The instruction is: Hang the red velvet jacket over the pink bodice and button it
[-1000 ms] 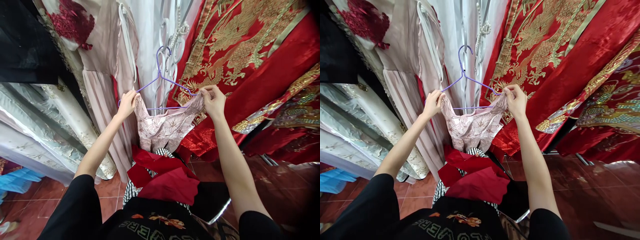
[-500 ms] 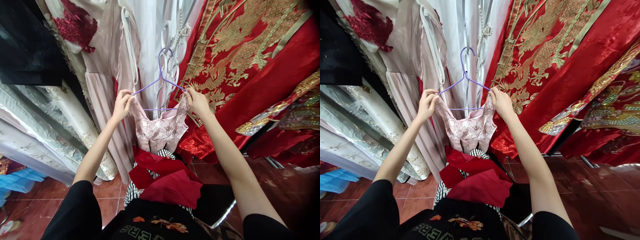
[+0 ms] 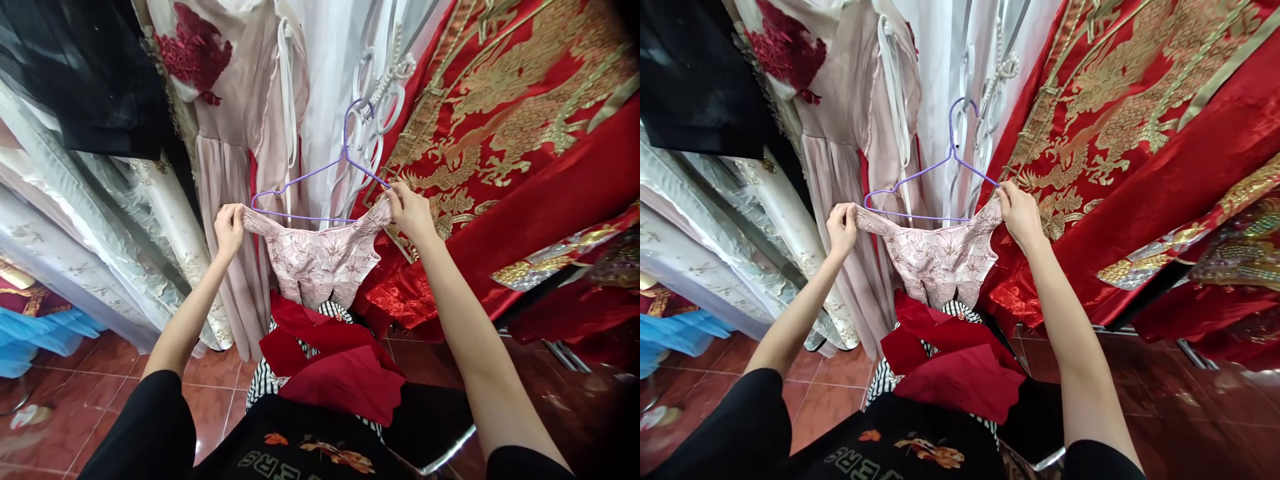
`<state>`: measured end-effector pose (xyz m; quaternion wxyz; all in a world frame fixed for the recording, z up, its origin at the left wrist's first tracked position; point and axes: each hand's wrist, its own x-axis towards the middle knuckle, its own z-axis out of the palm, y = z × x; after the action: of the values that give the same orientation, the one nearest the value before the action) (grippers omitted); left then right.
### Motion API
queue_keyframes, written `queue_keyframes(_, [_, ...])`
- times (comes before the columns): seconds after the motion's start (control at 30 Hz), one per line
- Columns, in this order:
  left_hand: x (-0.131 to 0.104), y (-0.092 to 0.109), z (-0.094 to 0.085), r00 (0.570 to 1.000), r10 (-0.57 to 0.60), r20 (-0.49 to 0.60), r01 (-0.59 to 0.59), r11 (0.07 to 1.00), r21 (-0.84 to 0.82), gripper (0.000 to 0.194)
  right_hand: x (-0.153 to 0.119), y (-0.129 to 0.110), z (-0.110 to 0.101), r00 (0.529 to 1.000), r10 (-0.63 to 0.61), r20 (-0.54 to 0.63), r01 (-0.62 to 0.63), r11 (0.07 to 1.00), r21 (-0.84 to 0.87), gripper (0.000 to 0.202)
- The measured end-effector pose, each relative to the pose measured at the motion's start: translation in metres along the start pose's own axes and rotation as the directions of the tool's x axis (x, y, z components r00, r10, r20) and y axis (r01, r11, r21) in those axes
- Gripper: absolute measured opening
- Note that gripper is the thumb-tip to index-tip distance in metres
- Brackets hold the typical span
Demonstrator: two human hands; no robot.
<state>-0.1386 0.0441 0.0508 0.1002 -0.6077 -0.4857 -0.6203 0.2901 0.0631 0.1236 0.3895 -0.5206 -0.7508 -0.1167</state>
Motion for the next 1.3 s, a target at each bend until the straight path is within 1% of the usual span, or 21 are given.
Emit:
queue_keyframes(0.13, [0.0,0.004,0.002,1.0,-0.027,0.009,0.027,0.999,-0.037,0.041,0.0,0.001,-0.001,1.0,-0.001,-0.001,0.001,1.0,0.02,0.04])
queue_keyframes(0.4, [0.009,0.005,0.008,0.997,-0.06,0.045,0.061,0.998,-0.025,0.044,-0.001,0.002,0.0,1.0,-0.005,-0.01,0.006,0.999,0.046,0.04])
queue_keyframes(0.5, [0.006,0.006,0.006,0.998,-0.051,0.033,0.052,0.998,-0.022,0.045,-0.001,0.001,-0.001,1.0,0.002,-0.009,-0.001,0.999,0.046,0.039])
queue_keyframes(0.63, [-0.002,0.0,0.002,0.998,-0.061,0.023,0.062,0.997,-0.054,0.046,-0.001,0.0,-0.001,1.0,0.001,0.002,-0.001,0.999,0.05,0.038])
queue_keyframes(0.73, [-0.002,-0.006,0.001,0.993,-0.097,0.066,0.104,0.988,-0.11,0.048,-0.002,0.001,0.0,1.0,-0.005,-0.005,0.005,0.998,0.059,0.035])
queue_keyframes(0.83, [0.002,-0.009,0.002,0.99,-0.109,0.095,0.12,0.985,-0.123,0.048,-0.002,0.001,0.0,1.0,-0.008,-0.013,0.009,0.998,0.064,0.036])
queue_keyframes(0.97, [0.007,-0.001,0.002,0.991,-0.082,0.104,0.094,0.989,-0.111,0.046,-0.003,-0.001,0.0,1.0,0.006,-0.006,-0.005,0.998,0.066,0.04])
queue_keyframes(1.1, [0.017,0.013,0.004,0.993,0.016,0.118,-0.018,1.0,0.016,0.046,-0.006,-0.003,0.001,1.0,0.019,-0.01,-0.018,0.997,0.075,0.044])
queue_keyframes(1.17, [0.024,0.019,0.006,0.992,0.056,0.111,-0.062,0.997,0.051,0.046,-0.007,-0.003,0.002,1.0,0.021,-0.022,-0.02,0.997,0.076,0.045])
queue_keyframes(1.23, [0.031,0.024,0.008,0.992,0.07,0.102,-0.074,0.997,0.037,0.047,-0.006,-0.001,0.002,0.999,0.018,-0.032,-0.016,0.997,0.074,0.045])
queue_keyframes(1.3, [0.038,0.031,0.011,0.988,0.091,0.128,-0.094,0.996,0.013,0.048,-0.004,0.001,0.001,1.0,0.005,-0.027,-0.004,0.998,0.067,0.043])
